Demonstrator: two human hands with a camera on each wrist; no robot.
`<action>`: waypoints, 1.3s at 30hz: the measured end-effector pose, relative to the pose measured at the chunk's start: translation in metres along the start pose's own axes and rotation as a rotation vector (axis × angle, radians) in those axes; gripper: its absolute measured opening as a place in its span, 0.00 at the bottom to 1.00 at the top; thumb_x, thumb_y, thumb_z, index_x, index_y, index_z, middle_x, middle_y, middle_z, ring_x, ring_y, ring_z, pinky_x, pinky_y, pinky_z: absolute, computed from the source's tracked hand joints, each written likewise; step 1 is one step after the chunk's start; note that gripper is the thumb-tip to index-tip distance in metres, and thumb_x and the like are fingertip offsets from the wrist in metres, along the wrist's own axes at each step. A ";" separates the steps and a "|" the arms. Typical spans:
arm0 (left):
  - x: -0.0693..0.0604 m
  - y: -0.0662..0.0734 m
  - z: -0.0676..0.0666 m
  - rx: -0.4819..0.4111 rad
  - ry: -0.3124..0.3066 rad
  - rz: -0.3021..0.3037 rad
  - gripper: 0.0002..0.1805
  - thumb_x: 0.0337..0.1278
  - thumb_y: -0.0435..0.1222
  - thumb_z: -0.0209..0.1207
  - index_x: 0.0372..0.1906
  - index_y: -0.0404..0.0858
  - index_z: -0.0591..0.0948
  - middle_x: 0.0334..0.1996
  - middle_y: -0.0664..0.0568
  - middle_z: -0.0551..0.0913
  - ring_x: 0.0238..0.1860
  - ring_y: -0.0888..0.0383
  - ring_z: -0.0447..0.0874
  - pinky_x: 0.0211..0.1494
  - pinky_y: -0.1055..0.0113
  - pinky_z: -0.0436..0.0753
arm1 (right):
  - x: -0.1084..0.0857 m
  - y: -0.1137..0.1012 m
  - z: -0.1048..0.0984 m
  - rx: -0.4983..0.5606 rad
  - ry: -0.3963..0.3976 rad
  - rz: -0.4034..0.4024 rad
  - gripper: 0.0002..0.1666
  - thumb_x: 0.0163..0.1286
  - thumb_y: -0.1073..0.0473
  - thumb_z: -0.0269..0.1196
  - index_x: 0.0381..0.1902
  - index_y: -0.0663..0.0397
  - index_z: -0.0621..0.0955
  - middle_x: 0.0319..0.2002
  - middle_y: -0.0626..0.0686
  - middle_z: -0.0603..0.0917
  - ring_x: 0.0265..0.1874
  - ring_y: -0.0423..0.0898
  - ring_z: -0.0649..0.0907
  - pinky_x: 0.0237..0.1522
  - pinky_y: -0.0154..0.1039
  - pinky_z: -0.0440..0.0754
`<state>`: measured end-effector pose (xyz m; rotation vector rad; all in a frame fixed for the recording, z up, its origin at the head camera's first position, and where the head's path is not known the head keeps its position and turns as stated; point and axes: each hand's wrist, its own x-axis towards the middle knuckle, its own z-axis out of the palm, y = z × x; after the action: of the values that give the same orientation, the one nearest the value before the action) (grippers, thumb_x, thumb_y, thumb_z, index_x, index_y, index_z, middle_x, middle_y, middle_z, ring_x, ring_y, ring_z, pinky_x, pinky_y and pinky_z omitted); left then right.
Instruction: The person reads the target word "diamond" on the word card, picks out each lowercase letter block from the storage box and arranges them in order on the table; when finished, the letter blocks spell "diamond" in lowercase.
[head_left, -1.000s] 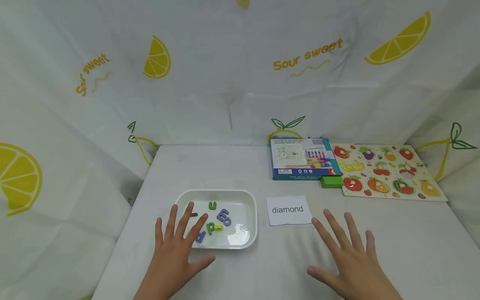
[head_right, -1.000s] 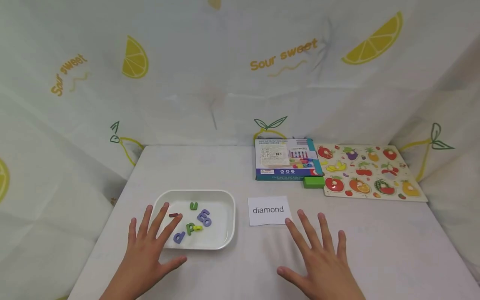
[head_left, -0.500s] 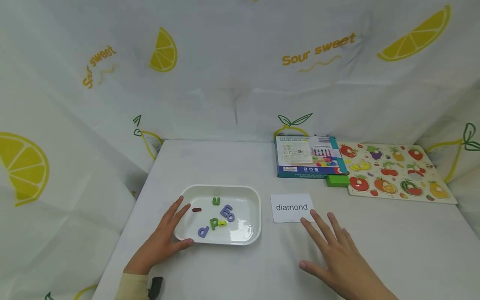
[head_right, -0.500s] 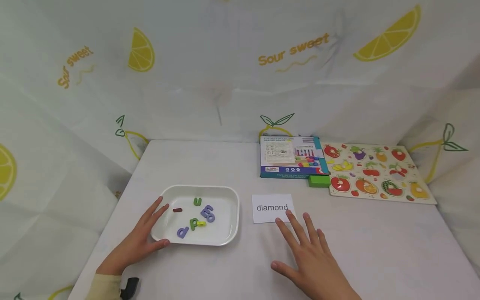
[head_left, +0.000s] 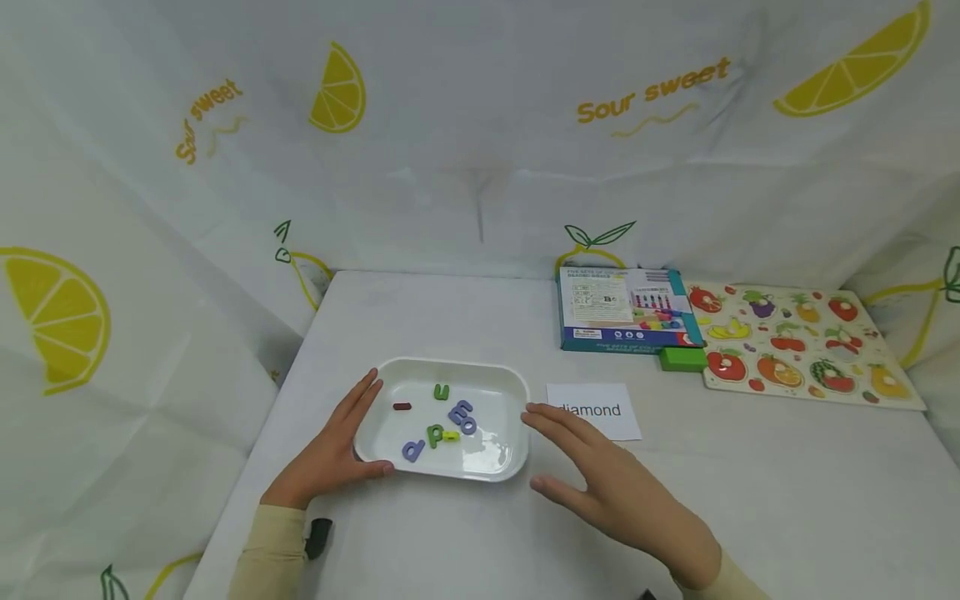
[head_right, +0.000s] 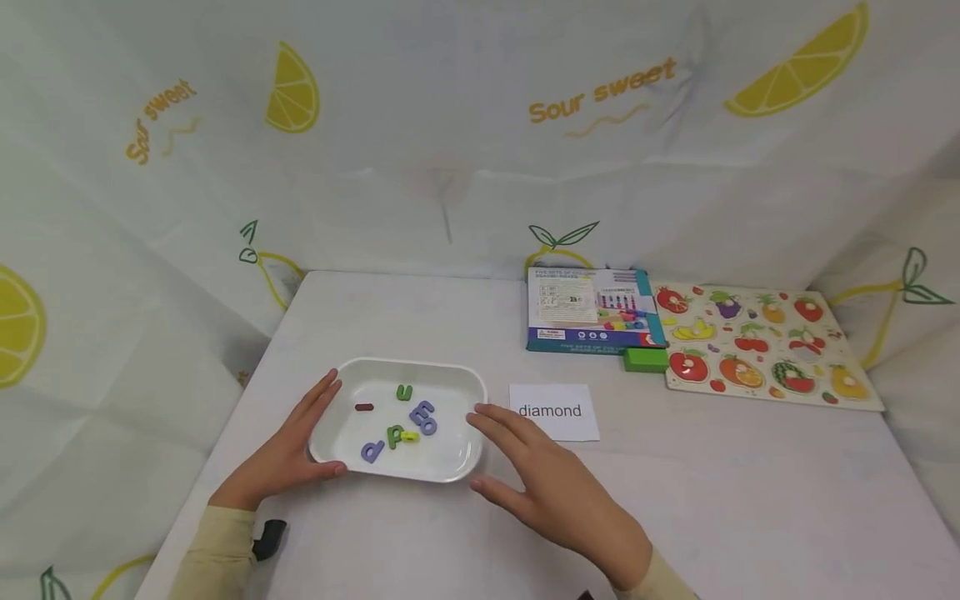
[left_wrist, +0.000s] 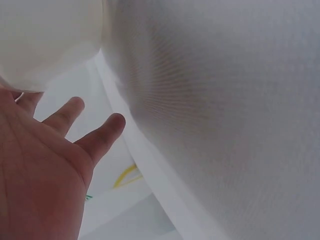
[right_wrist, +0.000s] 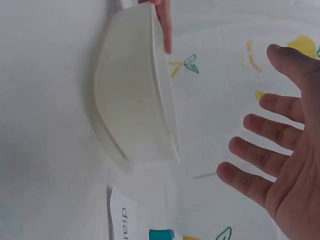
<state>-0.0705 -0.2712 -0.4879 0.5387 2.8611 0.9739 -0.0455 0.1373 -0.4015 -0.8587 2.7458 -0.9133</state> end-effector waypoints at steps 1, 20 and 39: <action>0.000 0.000 0.000 0.000 0.002 -0.002 0.70 0.38 0.56 0.80 0.83 0.48 0.48 0.82 0.57 0.41 0.79 0.47 0.45 0.69 0.42 0.66 | 0.008 -0.001 0.001 0.039 -0.014 -0.037 0.42 0.69 0.36 0.65 0.78 0.26 0.63 0.75 0.39 0.63 0.71 0.46 0.70 0.60 0.51 0.77; 0.001 0.003 0.005 -0.008 0.007 -0.037 0.67 0.41 0.58 0.78 0.83 0.48 0.50 0.82 0.61 0.37 0.79 0.46 0.45 0.69 0.40 0.66 | 0.155 -0.003 0.065 0.149 -0.411 -0.318 0.23 0.68 0.63 0.70 0.60 0.47 0.83 0.57 0.42 0.83 0.59 0.41 0.79 0.62 0.39 0.74; -0.002 0.000 0.007 -0.020 0.027 -0.007 0.64 0.41 0.55 0.78 0.82 0.50 0.53 0.82 0.59 0.39 0.79 0.44 0.45 0.68 0.38 0.66 | 0.165 -0.001 0.108 0.010 -0.331 -0.399 0.18 0.67 0.74 0.63 0.48 0.49 0.87 0.46 0.46 0.84 0.49 0.39 0.81 0.55 0.32 0.76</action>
<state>-0.0672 -0.2680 -0.4937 0.5177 2.8708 1.0157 -0.1519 -0.0099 -0.4783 -1.4446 2.3273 -0.7530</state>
